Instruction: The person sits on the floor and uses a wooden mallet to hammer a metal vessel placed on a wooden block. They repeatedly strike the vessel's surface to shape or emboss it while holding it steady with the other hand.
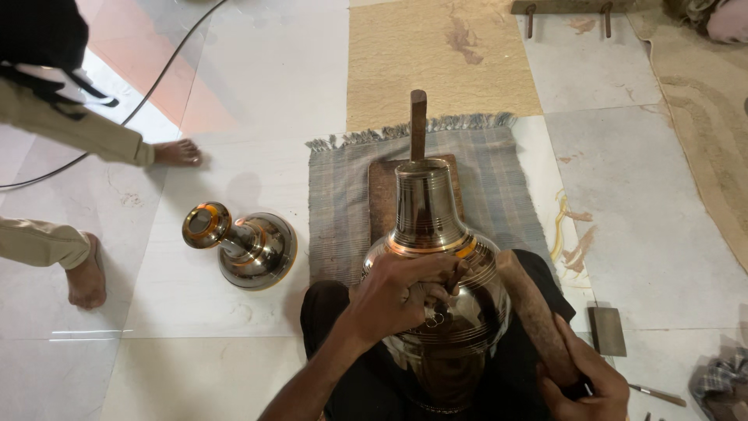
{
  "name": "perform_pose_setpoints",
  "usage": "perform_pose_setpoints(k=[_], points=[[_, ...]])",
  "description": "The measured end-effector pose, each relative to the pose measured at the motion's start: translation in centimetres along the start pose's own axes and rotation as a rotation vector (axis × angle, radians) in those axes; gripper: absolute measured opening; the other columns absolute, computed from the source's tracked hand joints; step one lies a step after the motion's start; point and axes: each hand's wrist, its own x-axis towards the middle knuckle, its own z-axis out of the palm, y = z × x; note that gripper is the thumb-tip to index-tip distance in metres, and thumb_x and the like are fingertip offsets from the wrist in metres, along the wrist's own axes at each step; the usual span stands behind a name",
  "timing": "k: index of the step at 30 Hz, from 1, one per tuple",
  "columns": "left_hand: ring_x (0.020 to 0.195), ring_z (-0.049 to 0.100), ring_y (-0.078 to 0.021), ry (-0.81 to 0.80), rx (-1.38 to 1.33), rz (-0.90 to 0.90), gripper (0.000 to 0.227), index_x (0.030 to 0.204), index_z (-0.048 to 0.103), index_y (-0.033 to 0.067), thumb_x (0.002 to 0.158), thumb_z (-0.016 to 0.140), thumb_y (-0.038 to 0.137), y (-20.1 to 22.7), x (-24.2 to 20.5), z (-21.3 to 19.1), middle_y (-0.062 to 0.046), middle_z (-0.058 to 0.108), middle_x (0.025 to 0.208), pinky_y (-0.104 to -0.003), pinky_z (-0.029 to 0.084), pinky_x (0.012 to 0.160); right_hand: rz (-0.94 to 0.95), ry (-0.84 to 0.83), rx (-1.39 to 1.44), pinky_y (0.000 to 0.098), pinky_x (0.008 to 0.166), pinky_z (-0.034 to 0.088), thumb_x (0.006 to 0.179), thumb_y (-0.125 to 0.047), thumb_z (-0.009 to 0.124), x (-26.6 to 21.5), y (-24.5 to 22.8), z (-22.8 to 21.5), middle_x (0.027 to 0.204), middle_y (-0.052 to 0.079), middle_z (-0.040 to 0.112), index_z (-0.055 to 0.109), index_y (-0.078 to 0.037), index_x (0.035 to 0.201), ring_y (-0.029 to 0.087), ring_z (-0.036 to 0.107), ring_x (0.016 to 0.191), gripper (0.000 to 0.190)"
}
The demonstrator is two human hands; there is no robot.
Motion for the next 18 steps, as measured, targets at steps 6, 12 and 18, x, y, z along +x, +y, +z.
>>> perform_pose_setpoints(k=[6,12,18], points=[[0.092,0.081,-0.0227,-0.100,0.164,0.035,0.052,0.122,0.071,0.0072,0.080,0.056,-0.019,-0.8,0.7,-0.4,-0.012,0.078,0.109,-0.031,0.070,0.079,0.076,0.092,0.205,0.0419,0.098,0.059,0.069,0.010,0.076,0.5,-0.9,-1.2,0.122,0.025,0.074,0.061,-0.001,0.148,0.030,0.074,0.113,0.081],[0.086,0.080,-0.0190,-0.234,0.198,0.132,0.049,0.117,0.074,0.0133,0.077,0.065,-0.015,-0.7,1.8,-0.9,-0.006,0.079,0.106,-0.030,0.068,0.076,-0.187,0.131,-0.017,0.0392,0.106,0.055,0.071,0.006,0.069,-0.4,-0.2,-3.2,0.129,0.027,0.068,0.060,0.006,0.138,0.028,0.068,0.123,0.068],[0.081,0.080,-0.0189,-0.437,0.260,0.079,0.062,0.123,0.072,0.0158,0.070,0.065,-0.015,-0.7,3.3,-1.7,-0.007,0.079,0.103,-0.031,0.064,0.063,-0.170,-0.007,-0.215,0.0412,0.103,0.055,0.069,-0.002,0.075,-1.7,7.4,-3.5,0.123,0.023,0.071,0.052,-0.003,0.145,0.027,0.070,0.115,0.079]])
